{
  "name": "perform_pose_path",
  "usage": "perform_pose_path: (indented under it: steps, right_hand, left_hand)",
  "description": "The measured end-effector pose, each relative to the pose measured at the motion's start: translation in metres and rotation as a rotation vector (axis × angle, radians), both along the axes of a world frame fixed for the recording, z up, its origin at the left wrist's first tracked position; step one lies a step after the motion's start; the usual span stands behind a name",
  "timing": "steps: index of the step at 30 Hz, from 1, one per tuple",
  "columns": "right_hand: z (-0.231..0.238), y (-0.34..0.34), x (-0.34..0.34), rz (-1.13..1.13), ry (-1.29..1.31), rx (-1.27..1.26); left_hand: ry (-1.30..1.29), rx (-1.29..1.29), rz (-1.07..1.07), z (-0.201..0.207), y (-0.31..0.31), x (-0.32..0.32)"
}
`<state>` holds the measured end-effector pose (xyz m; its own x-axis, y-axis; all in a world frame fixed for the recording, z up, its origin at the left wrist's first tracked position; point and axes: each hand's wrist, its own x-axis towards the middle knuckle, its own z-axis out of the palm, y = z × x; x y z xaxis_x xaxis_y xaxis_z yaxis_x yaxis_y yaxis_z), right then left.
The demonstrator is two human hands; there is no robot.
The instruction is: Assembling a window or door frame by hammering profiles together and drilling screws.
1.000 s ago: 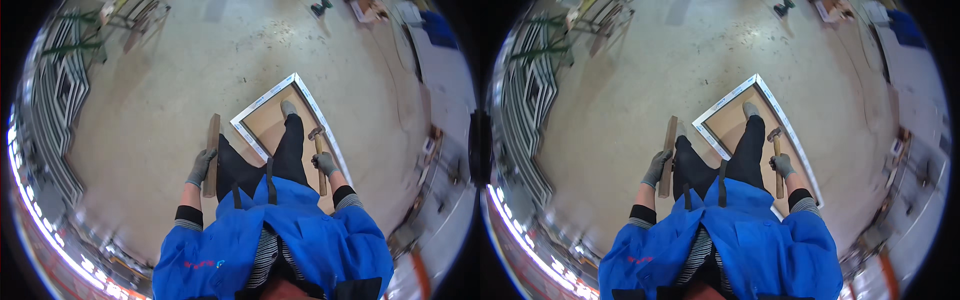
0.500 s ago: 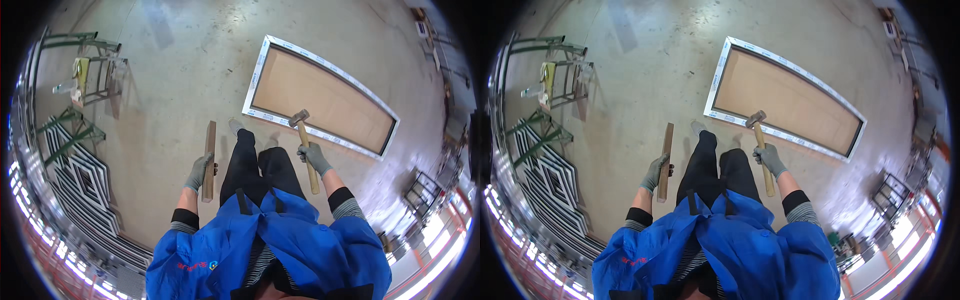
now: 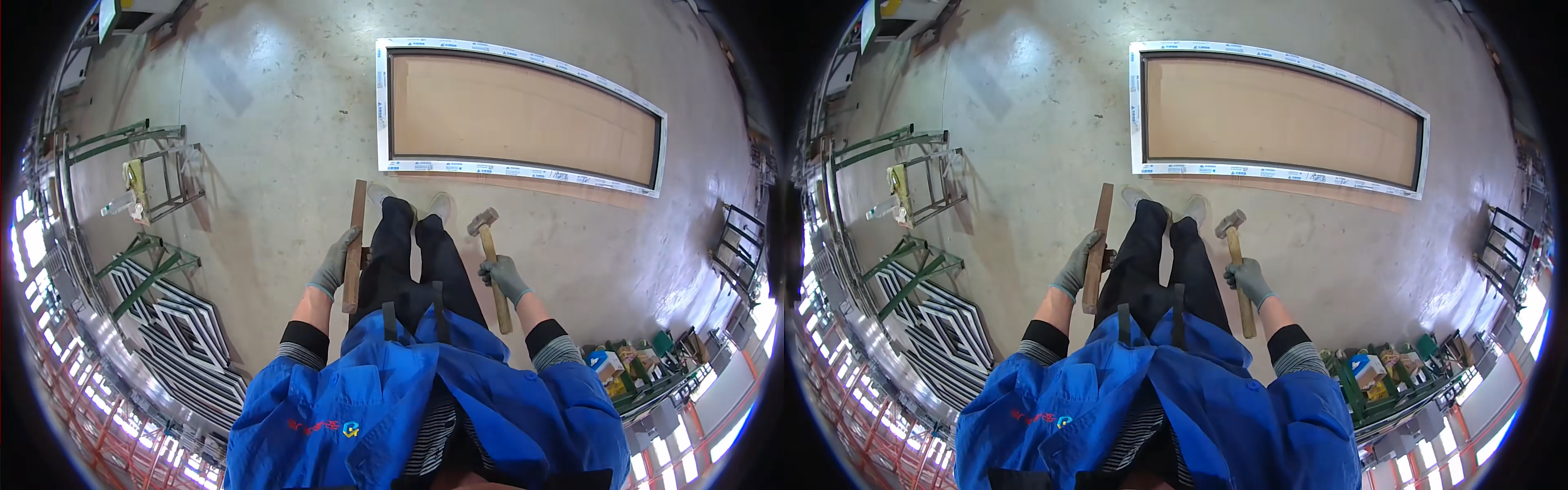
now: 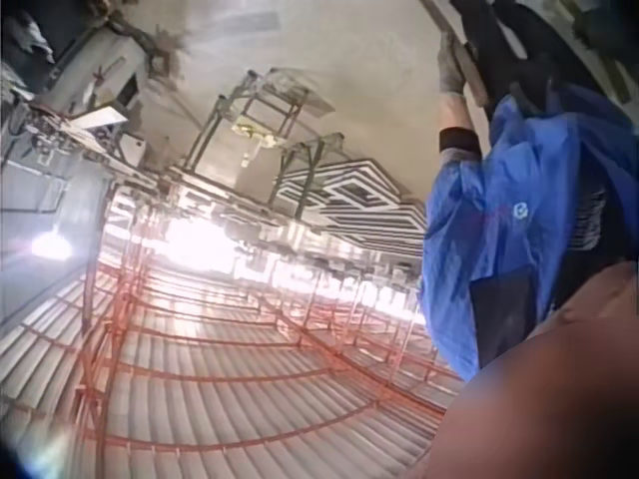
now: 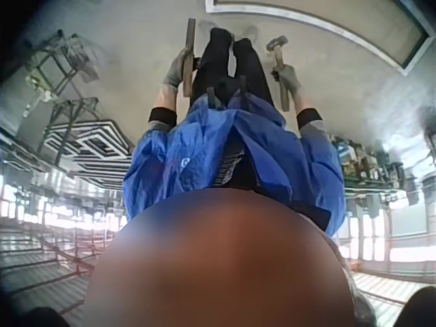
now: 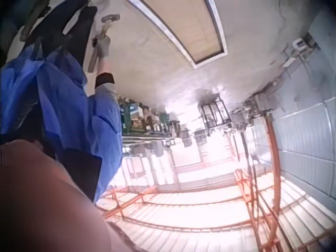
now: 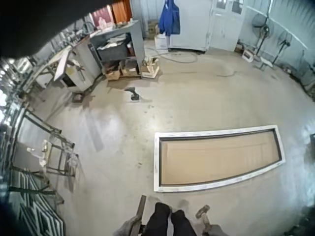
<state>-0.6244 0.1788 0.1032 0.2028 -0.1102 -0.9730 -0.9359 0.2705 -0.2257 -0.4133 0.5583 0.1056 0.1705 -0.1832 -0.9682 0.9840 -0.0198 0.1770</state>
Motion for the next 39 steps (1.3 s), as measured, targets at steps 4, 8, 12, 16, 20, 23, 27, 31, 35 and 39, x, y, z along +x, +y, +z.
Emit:
perform_pose_path:
  steps: [4,8,12,16,20,23,27,31,35,39]
  right_hand:
    - [0.001,-0.012,-0.014,-0.028,0.008,-0.027]
    - [0.001,-0.021,-0.011,-0.05,0.038,-0.05]
    - [-0.002,-0.021,0.011,-0.011,0.046,-0.051]
    - [0.0,-0.008,0.056,0.064,0.028,-0.076]
    - [0.014,0.01,0.113,0.158,-0.004,-0.091]
    - [0.034,0.025,0.166,0.248,-0.06,-0.131]
    - [0.059,0.029,0.239,0.363,-0.135,-0.199]
    - [0.081,0.049,0.314,0.482,-0.159,-0.242]
    - [0.079,0.084,0.385,0.613,-0.163,-0.21]
    - [0.054,0.108,0.455,0.777,-0.138,-0.154]
  left_hand:
    - [-0.001,-0.052,0.067,-0.007,0.002,-0.01]
    - [0.067,-0.1,0.15,-0.007,0.003,-0.015]
    - [0.101,-0.129,0.266,-0.016,0.017,-0.02]
    - [0.096,-0.281,0.34,-0.027,0.043,-0.017]
    - [0.099,-0.263,0.437,-0.033,0.079,-0.011]
    - [0.076,-0.217,0.513,-0.034,0.113,-0.008]
    - [0.093,-0.184,0.627,-0.041,0.13,-0.01]
    - [0.067,-0.182,0.744,-0.059,0.135,-0.016]
    - [0.067,-0.245,0.92,-0.087,0.134,-0.017]
    - [0.077,-0.23,0.992,-0.1,0.114,0.0]
